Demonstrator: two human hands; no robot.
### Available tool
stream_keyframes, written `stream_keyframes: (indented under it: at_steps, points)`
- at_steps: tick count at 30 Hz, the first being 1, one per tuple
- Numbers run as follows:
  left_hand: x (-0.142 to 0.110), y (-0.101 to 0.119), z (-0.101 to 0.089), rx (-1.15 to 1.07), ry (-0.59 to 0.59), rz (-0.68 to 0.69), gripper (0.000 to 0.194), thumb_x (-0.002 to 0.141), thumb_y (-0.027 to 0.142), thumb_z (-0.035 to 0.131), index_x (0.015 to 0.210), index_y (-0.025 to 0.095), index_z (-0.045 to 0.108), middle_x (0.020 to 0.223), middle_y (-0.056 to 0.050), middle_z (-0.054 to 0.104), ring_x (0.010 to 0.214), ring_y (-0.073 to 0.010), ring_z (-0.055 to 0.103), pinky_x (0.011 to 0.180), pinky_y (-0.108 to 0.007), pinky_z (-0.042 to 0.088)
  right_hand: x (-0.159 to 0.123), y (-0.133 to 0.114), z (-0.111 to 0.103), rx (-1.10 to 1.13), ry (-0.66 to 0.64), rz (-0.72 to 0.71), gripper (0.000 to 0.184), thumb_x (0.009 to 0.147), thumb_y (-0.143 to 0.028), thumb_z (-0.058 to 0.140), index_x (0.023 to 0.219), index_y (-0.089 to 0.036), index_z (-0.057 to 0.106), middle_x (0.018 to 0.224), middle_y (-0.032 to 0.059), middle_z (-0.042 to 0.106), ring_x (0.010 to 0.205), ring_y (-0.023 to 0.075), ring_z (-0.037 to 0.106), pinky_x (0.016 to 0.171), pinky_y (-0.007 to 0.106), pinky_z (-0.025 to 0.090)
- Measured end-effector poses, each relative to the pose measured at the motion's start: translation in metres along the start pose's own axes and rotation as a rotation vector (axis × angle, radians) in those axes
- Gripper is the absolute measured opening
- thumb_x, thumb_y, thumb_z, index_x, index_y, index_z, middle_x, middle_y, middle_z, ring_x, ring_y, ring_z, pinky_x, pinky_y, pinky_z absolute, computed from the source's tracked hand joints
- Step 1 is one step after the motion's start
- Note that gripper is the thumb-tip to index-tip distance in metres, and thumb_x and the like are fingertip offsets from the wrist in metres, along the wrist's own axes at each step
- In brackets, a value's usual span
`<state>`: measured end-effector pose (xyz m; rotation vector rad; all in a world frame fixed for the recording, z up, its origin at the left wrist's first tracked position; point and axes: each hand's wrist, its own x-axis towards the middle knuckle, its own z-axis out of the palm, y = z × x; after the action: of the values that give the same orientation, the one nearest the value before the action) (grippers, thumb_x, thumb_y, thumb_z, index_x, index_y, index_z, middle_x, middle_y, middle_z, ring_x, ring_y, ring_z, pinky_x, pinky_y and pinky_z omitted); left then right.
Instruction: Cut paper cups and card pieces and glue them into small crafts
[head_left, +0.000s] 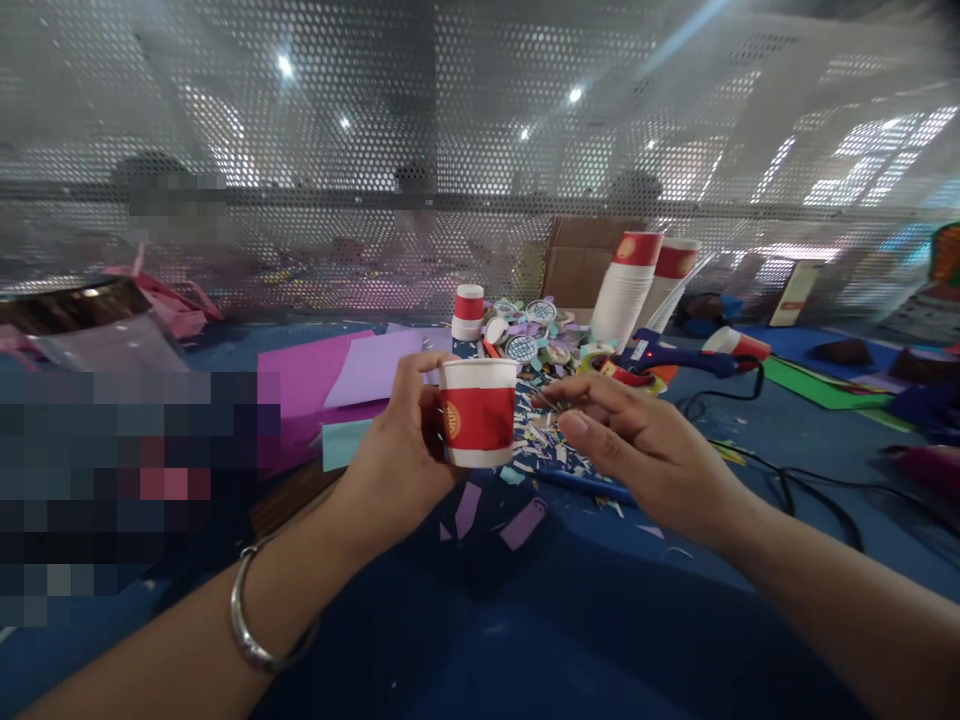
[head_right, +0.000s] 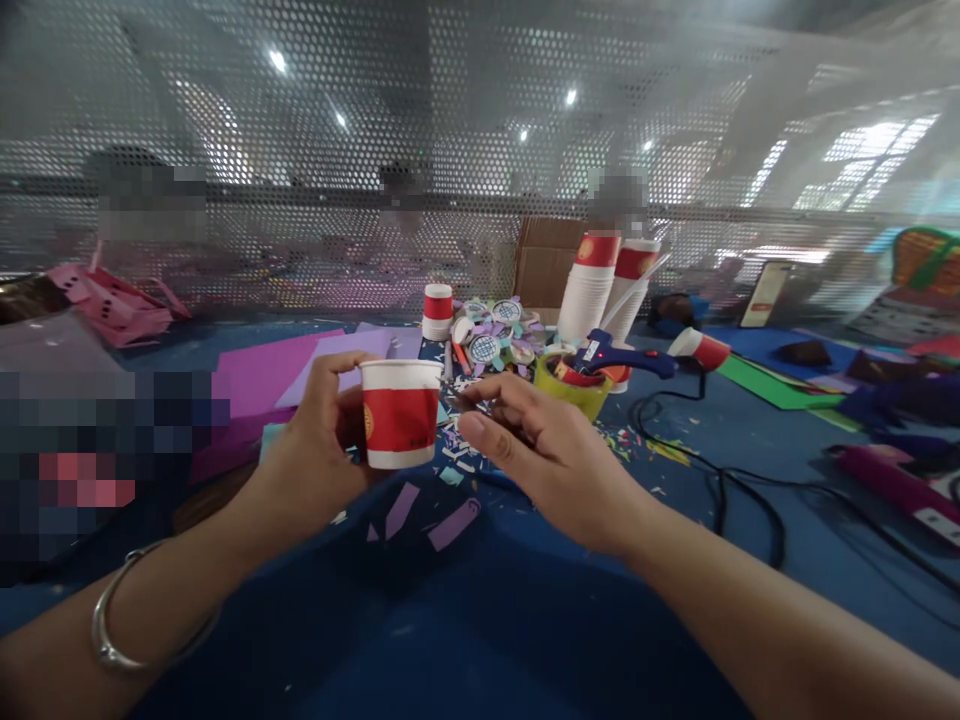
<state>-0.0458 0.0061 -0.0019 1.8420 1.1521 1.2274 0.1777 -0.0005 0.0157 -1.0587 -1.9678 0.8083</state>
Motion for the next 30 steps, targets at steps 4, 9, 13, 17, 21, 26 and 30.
stream_keyframes:
  at_steps: [4,9,13,17,21,26,30]
  points:
    - [0.002,-0.001,-0.004,0.012,0.040,-0.025,0.077,0.065,0.009,0.075,0.125,0.029,0.031,0.112,-0.007,0.064,0.086,-0.0225,0.069,0.069,-0.033,0.056,-0.003,-0.004,0.002,-0.077,-0.110,0.001,0.031,0.094,-0.049,0.052,0.113,-0.025,0.059,0.073,-0.0012,0.057,0.059,0.0131,0.052,0.051,0.025,0.038]
    - [0.000,0.000,-0.001,-0.132,-0.052,-0.057,0.078,0.066,0.003,0.072,0.125,0.031,0.030,0.114,-0.005,0.061,0.085,-0.0189,0.068,0.073,-0.031,0.056,-0.003,-0.004,0.005,-0.108,-0.215,0.003,0.030,0.092,-0.045,0.055,0.113,-0.025,0.060,0.090,0.0029,0.068,0.074,0.0176,0.063,0.056,0.026,0.044]
    - [-0.002,0.003,0.001,-0.317,-0.152,-0.082,0.089,0.070,0.008,0.076,0.136,0.034,0.022,0.120,-0.006,0.059,0.094,-0.0199,0.067,0.081,-0.034,0.055,-0.004,-0.006,0.004,-0.088,-0.219,-0.004,0.028,0.093,-0.044,0.055,0.111,-0.024,0.060,0.094,0.0033,0.069,0.079,0.0185,0.065,0.059,0.026,0.046]
    - [-0.002,0.006,0.001,-0.370,-0.163,-0.105,0.097,0.071,0.017,0.080,0.142,0.035,0.017,0.123,-0.009,0.058,0.095,-0.0217,0.066,0.083,-0.037,0.055,-0.005,-0.009,0.002,-0.086,-0.224,0.002,0.028,0.093,-0.043,0.055,0.110,-0.022,0.061,0.094,0.0034,0.069,0.077,0.0173,0.064,0.060,0.025,0.046]
    - [-0.001,0.003,0.001,-0.406,-0.185,-0.063,0.102,0.073,0.018,0.079,0.147,0.034,0.011,0.123,-0.010,0.059,0.101,-0.0238,0.065,0.090,-0.040,0.052,-0.006,-0.011,0.002,-0.098,-0.224,0.000,0.025,0.093,-0.042,0.055,0.107,-0.023,0.063,0.086,0.0021,0.069,0.069,0.0153,0.062,0.055,0.024,0.044]
    - [-0.004,0.005,0.001,-0.398,-0.136,-0.088,0.096,0.078,0.021,0.075,0.149,0.029,0.011,0.121,-0.010,0.062,0.099,-0.0221,0.066,0.092,-0.039,0.050,-0.005,-0.011,0.005,-0.079,-0.223,-0.013,0.024,0.093,-0.042,0.056,0.107,-0.024,0.064,0.088,0.0025,0.068,0.071,0.0155,0.061,0.056,0.024,0.043]
    - [-0.005,0.013,0.002,-0.366,-0.085,-0.162,0.075,0.077,0.024,0.076,0.137,0.019,0.031,0.113,-0.011,0.067,0.093,-0.0222,0.068,0.081,-0.035,0.054,-0.006,-0.011,0.007,-0.054,-0.220,0.003,0.026,0.093,-0.044,0.055,0.107,-0.024,0.064,0.088,0.0023,0.067,0.069,0.0148,0.059,0.055,0.024,0.040]
